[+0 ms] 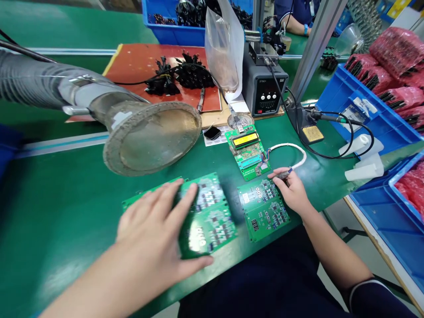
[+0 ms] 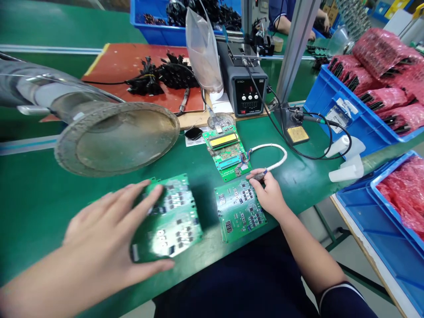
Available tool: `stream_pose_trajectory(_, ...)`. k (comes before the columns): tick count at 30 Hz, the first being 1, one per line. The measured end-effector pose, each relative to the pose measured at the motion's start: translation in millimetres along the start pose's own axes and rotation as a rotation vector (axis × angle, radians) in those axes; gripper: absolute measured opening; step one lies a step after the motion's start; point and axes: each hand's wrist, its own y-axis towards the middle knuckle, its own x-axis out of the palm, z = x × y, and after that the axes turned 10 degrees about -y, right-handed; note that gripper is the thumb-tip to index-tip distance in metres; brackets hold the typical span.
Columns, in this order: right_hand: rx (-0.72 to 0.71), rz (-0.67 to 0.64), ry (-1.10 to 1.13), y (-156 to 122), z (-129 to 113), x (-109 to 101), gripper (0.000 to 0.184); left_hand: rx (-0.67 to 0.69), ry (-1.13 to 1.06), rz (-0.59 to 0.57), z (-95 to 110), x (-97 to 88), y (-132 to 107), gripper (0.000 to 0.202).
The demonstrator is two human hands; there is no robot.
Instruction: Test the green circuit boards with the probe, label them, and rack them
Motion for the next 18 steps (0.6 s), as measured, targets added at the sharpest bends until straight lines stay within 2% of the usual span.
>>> stream_pose_trajectory(3,-0.013,-0.006,-0.030,3,4,2,0.015,-0.036,-0.073,0.007,-44,5.1,-20,0.118)
stream_pose_trajectory(5,-0.020,-0.003,-0.036,3,4,2,0.016,-0.038,-0.087,-0.013,-56,8.6,-27,0.112)
stream_pose_trajectory(6,-0.024,-0.003,-0.040,2,3,1,0.016,-0.033,-0.084,-0.004,-55,8.7,-26,0.108)
stream_pose_trajectory(8,-0.031,-0.007,-0.057,2,1,1,0.016,-0.045,-0.083,0.064,-39,6.3,-19,0.101)
stream_pose_trajectory(9,-0.036,-0.010,-0.068,2,0,1,0.017,-0.037,-0.101,0.142,-24,4.7,-13,0.099)
stream_pose_trajectory(11,-0.047,-0.015,-0.099,2,-1,1,0.016,-0.046,-0.185,0.209,13,5.1,2,0.085)
stream_pose_trajectory(12,-0.056,-0.016,-0.119,2,-1,1,0.016,0.012,-0.264,0.194,33,8.4,9,0.079)
stream_pose_trajectory(15,-0.098,-0.017,-0.185,3,-2,1,0.014,0.171,-0.382,-0.058,78,31.8,27,0.056)
stream_pose_trajectory(18,-0.135,-0.043,-0.242,5,-4,0,0.013,0.188,-0.375,-0.138,91,61.7,34,0.047)
